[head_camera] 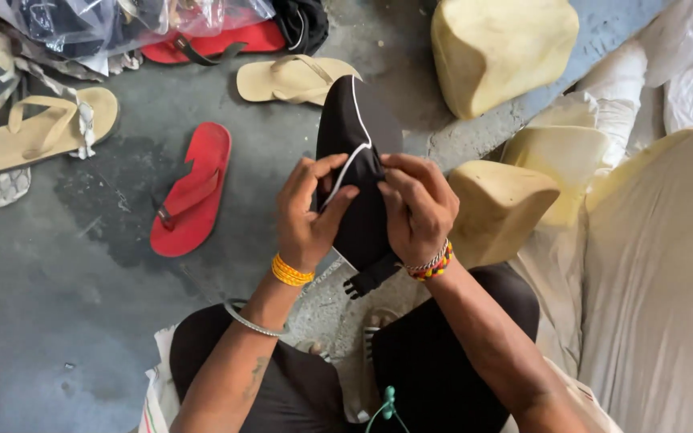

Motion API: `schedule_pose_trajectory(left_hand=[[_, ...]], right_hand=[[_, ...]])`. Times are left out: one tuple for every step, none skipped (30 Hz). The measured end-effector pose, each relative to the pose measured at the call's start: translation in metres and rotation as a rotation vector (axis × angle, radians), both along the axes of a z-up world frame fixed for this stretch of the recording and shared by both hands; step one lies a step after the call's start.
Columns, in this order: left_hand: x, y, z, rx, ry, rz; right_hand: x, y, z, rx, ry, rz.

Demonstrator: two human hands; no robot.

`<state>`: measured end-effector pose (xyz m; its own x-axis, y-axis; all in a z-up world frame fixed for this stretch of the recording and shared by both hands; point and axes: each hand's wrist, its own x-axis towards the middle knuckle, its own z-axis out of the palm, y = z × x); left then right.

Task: The person sits on the workshop floor and pulls a black fabric cover over a foam slipper, working it over the sole and turning the edges, then adjusts and fastens the strap on the covered slipper.

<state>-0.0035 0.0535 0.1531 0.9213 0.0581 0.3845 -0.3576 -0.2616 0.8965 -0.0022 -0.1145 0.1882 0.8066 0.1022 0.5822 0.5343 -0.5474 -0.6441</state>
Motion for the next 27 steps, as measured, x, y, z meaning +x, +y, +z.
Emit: schedule_pose_trajectory(left_hand=[[0.003,-0.002,-0.002,-0.005,-0.005,-0.002],[0.002,-0.003,-0.003,0.000,0.015,-0.011],[0.002,-0.003,-0.004,0.005,0.035,-0.020],[0.004,-0.004,-0.007,0.005,0.034,-0.019],[0.007,-0.005,-0.009,0.007,0.056,-0.027],[0.005,-0.005,-0.012,0.011,0.087,-0.034],[0.004,-0.006,-0.012,0.012,0.095,-0.033],[0.003,-0.007,-0.013,-0.016,0.132,-0.030],[0.000,-0.008,-0.012,-0.043,0.169,-0.028],[0.003,-0.008,-0.008,-0.041,0.164,-0.029],[0.005,-0.008,-0.003,-0.048,0.132,-0.002],[0.006,-0.008,0.002,-0.054,0.102,0.024],[0.008,-0.008,0.000,-0.051,0.099,0.022],[0.007,-0.008,-0.001,-0.027,0.047,0.060],[0.005,-0.008,-0.001,-0.001,-0.006,0.098],[0.003,-0.007,-0.004,0.001,-0.004,0.102],[0.001,-0.006,-0.007,0.013,-0.037,0.117],[0.001,-0.006,-0.009,0.025,-0.077,0.132],[0.000,-0.004,-0.008,0.026,-0.083,0.136],[-0.002,-0.003,-0.008,-0.014,-0.097,0.124],[-0.004,-0.003,-0.008,-0.054,-0.112,0.112],[-0.002,0.000,-0.007,-0.053,-0.118,0.118],[0.000,0.002,-0.007,-0.102,-0.135,0.091],[-0.001,0.005,-0.006,-0.147,-0.143,0.060],[-0.003,0.008,-0.004,-0.143,-0.139,0.062],[-0.003,0.011,-0.002,-0.136,-0.133,0.045],[-0.003,0.013,0.000,-0.129,-0.126,0.027]], right_hand=[[0.002,-0.003,-0.002,-0.005,-0.005,-0.002],[0.001,-0.004,-0.004,-0.066,-0.053,0.004],[0.000,-0.006,-0.006,-0.127,-0.100,0.009],[0.003,-0.005,-0.004,-0.127,-0.100,0.009],[0.005,-0.005,-0.001,-0.196,-0.159,0.005],[0.005,-0.004,0.001,-0.264,-0.209,0.002],[0.004,-0.006,-0.002,-0.263,-0.201,0.004],[0.002,-0.007,-0.005,-0.290,-0.212,0.006],[0.000,-0.009,-0.008,-0.318,-0.223,0.007],[0.001,-0.009,-0.013,-0.316,-0.227,0.005],[0.001,-0.010,-0.018,-0.282,-0.227,0.026],[0.001,-0.010,-0.023,-0.247,-0.225,0.048],[0.001,-0.009,-0.025,-0.245,-0.227,0.046],[-0.002,-0.008,-0.026,-0.220,-0.232,0.076],[-0.005,-0.007,-0.027,-0.194,-0.236,0.106],[-0.008,-0.004,-0.027,-0.192,-0.235,0.110],[-0.011,-0.001,-0.027,-0.185,-0.235,0.141],[-0.012,0.002,-0.027,-0.179,-0.243,0.170],[-0.013,0.006,-0.021,-0.178,-0.249,0.174],[-0.014,0.010,-0.016,-0.157,-0.192,0.209],[-0.016,0.012,-0.011,-0.137,-0.134,0.245],[-0.013,0.009,-0.009,-0.137,-0.140,0.251],[-0.009,0.005,-0.007,-0.089,-0.045,0.288],[-0.010,0.001,-0.005,-0.038,0.061,0.321],[-0.007,0.001,-0.001,-0.034,0.064,0.323],[-0.002,0.000,0.004,-0.041,0.068,0.301],[0.003,-0.001,0.008,-0.049,0.073,0.278]])
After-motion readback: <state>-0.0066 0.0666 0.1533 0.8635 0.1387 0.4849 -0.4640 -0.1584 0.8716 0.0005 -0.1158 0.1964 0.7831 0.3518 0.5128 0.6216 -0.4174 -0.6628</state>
